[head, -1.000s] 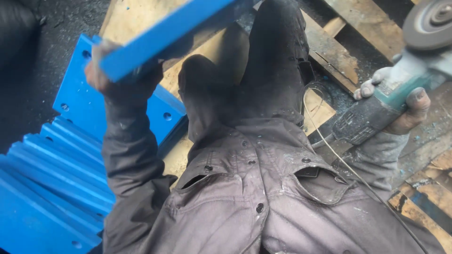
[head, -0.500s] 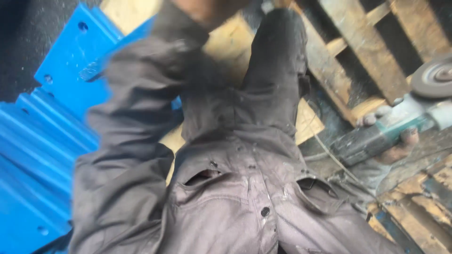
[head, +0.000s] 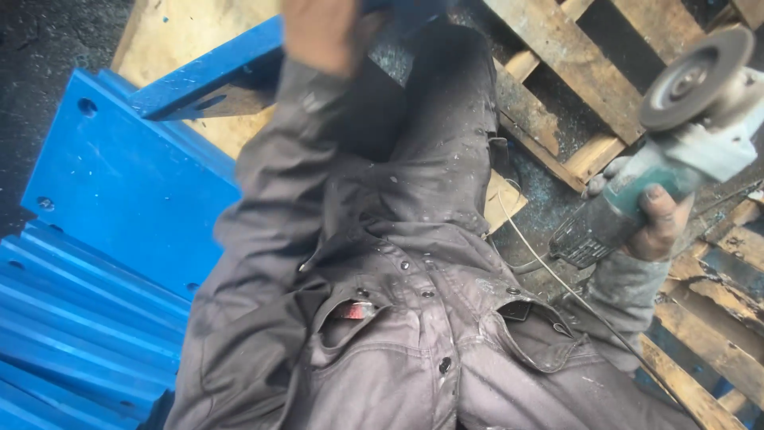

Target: Smoothing the edges of blue industrial plastic slabs using a hand-held angle grinder.

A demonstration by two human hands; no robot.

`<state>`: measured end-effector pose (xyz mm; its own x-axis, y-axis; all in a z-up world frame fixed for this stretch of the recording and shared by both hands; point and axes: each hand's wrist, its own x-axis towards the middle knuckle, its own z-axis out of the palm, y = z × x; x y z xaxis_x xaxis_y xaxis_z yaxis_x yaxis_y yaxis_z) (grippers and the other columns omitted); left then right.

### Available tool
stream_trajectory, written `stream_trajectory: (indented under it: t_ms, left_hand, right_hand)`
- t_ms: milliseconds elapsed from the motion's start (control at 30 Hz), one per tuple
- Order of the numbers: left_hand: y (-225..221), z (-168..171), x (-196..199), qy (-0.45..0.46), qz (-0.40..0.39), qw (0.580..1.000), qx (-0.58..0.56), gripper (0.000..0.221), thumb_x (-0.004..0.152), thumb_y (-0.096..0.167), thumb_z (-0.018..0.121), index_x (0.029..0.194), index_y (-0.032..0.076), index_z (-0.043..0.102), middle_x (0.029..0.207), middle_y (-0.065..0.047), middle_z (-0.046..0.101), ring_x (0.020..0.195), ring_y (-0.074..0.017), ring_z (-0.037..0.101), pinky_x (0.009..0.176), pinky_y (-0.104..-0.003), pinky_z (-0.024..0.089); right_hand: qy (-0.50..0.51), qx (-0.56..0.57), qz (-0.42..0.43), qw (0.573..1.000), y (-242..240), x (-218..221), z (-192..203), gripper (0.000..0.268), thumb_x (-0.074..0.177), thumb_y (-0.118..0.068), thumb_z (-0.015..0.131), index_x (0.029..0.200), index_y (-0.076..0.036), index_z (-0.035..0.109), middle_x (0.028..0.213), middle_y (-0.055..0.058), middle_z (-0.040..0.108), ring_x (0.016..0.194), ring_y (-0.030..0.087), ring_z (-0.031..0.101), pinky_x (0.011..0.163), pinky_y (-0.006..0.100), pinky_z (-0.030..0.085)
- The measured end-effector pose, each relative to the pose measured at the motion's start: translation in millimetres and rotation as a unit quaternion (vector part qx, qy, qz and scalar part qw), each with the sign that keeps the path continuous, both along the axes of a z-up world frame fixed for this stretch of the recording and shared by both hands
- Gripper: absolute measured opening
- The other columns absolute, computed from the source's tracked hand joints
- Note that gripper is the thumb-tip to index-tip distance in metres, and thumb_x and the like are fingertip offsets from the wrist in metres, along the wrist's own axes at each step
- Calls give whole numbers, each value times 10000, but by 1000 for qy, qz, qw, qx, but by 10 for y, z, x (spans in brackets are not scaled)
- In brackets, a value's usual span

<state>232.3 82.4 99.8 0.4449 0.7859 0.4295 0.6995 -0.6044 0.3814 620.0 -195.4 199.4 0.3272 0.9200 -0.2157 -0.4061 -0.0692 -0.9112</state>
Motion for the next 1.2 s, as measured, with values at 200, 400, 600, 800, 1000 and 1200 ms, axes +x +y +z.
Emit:
stream_trajectory:
  t_ms: [200,400,600,800,1000,1200]
  left_hand:
    - [-430,751,-1175,162,86,982,-50,596,761,286,900,1196,52,568,1119,-144,647,1062,-366,604,855,-475,406]
    - [-876,890,-1961,217,184,958,-28,562,746,430,996,1060,122,646,940,-47,700,887,-268,676,994,-501,377]
    - [-1054,197,-2642,-192,205,936,-210,570,809,205,1031,1195,68,634,1111,-71,696,1030,-167,689,950,-364,610]
    - [-922,-522,-2538,-444,162,848,-239,643,829,-49,1035,1272,53,579,1219,-93,678,1179,-203,699,1002,-387,660]
    - [-912,-974,-2648,-472,152,851,-173,470,904,-139,919,1199,30,593,1173,-127,684,1104,-232,693,920,-414,641]
    - [-924,-929,-2602,-549,140,792,-227,331,962,-93,839,1153,33,600,1144,-124,674,1049,-228,702,895,-430,674]
  right_hand:
    - [-101,-9,125,987,534,25,166,655,1013,-286,835,1390,104,467,1047,182,691,879,280,733,872,420,653]
    - [-355,1,161,921,991,-53,521,814,971,-318,882,1523,85,439,1271,160,633,1144,254,720,1050,375,628]
    - [-567,-45,250,784,1348,258,439,625,1076,-238,828,1455,79,445,1278,216,650,1127,281,676,996,379,576]
    - [-600,-94,292,739,1857,-172,769,282,1114,-225,676,1105,54,639,853,191,634,689,253,630,595,375,518]
    - [-604,-222,286,710,2034,-288,828,344,1121,-313,647,1055,24,678,585,161,558,405,248,531,349,387,448]
    - [-712,-182,331,592,2083,94,552,414,1096,-315,731,949,72,720,563,199,592,435,284,570,375,408,474]
